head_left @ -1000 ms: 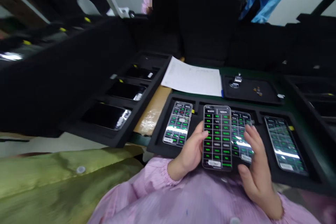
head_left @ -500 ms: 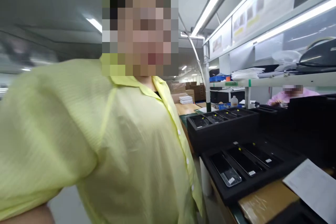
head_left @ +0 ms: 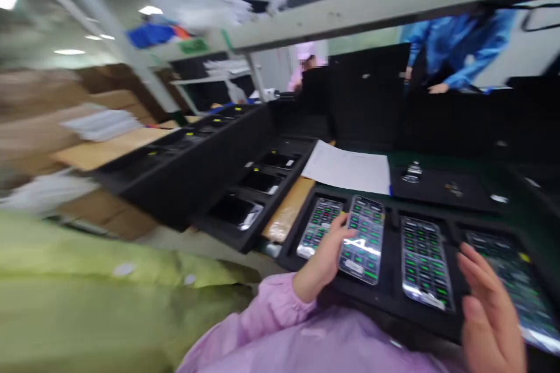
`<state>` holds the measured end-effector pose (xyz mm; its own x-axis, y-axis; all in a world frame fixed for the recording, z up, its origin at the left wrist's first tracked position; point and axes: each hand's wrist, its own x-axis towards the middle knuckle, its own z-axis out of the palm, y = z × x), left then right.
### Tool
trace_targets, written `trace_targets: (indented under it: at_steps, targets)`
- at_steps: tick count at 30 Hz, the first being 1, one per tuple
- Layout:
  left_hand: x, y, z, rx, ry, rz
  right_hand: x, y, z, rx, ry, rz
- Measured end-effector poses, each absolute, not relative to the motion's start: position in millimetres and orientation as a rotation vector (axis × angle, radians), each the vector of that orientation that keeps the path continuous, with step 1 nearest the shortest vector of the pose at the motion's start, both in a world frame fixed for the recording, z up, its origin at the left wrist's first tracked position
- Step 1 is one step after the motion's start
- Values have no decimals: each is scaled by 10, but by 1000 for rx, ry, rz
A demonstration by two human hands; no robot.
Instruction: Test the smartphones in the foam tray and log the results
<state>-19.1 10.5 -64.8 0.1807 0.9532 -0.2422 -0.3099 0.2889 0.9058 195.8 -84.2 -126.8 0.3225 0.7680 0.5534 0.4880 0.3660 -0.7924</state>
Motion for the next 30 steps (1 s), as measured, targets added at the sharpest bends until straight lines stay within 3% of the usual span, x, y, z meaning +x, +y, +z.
trace_targets:
  at_steps: [4, 16, 23, 30]
  targets:
    - [-233, 178, -735, 768, 956, 910, 1877, -911, -1230, -1259, -1165, 431]
    - [-72, 118, -821, 787, 907, 783, 1828, -853, -1145, -1268, -1163, 429]
    - [-224, 58, -879, 1178, 990, 938, 1818, -884, -1159, -1270, -1122, 463]
    - [-626, -10, -699, 1581, 1062, 1449, 1817, -878, -1118, -1287, -1145, 447]
